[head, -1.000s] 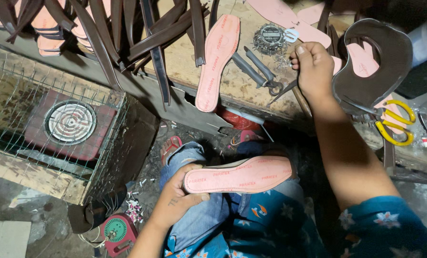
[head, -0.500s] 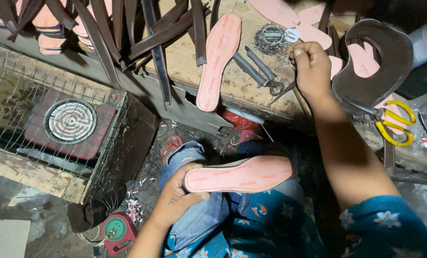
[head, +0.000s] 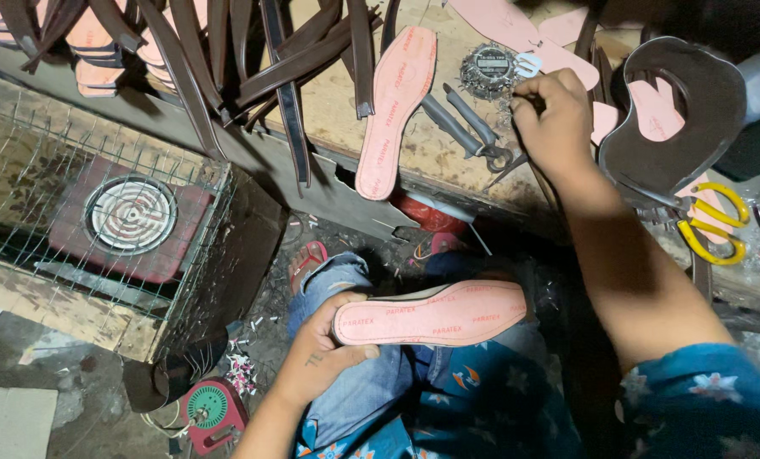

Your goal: The person sits on the floor and lasts a shoe: they hold a wooden shoe last with a fabric upper, pull and press the upper edges over the insole board, hammer tacks along the edge, and use pliers to grip and tension the material while working around the shoe.

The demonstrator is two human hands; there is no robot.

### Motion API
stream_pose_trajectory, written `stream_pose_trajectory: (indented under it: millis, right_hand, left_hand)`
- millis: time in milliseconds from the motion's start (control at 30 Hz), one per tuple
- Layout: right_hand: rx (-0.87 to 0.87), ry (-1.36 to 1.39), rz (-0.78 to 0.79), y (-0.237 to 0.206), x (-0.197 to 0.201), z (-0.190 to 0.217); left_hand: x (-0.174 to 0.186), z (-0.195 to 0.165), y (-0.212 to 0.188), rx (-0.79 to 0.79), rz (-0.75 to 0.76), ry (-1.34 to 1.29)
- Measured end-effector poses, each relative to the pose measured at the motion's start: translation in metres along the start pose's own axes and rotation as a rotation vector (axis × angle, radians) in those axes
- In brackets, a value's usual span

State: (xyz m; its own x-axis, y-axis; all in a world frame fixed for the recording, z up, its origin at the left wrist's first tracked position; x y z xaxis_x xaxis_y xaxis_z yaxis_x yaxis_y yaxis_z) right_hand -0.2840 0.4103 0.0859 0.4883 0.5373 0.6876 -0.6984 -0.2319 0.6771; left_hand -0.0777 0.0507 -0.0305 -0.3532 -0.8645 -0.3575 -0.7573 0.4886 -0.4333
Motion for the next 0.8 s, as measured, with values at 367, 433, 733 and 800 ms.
stream_pose_trajectory:
  millis: [367,433,733,800]
  right_hand:
    - [-0.056,-0.121,-0.007,0.013,-0.017,-0.014]
    - [-0.115,-0.071,-0.007,0.01,-0.017,-0.02]
    - [-0.081,-0.046,-0.063,0.019,-0.018,-0.041]
    - [-0.115,-0.036,-0.017,0.03,-0.023,-0.051]
  left_hand:
    - [0.003,-0.004,-0.001,-0.038,-0.015,0.048]
    - [0.002,-0.003,0.0,-0.024,-0.013,0.042]
    - [-0.002,-0.008,-0.002,-0.033,0.009,0.005]
    - [-0.002,-0.008,-0.001,-0.011,0.019,-0.015]
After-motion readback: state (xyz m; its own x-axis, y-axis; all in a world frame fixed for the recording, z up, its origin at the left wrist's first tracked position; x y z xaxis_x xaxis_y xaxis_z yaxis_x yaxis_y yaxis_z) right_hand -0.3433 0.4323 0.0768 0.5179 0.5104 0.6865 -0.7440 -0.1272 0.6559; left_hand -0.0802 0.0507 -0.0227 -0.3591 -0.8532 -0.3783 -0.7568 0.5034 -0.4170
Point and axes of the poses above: each hand's wrist, its own y-axis towards the middle knuckle, its own x-axis out of the back of the hand, z = x × y, the point moved 9 cm from there along y, towards the middle knuckle, and after that the axes turned 12 degrees about x, right-handed, at the moved point
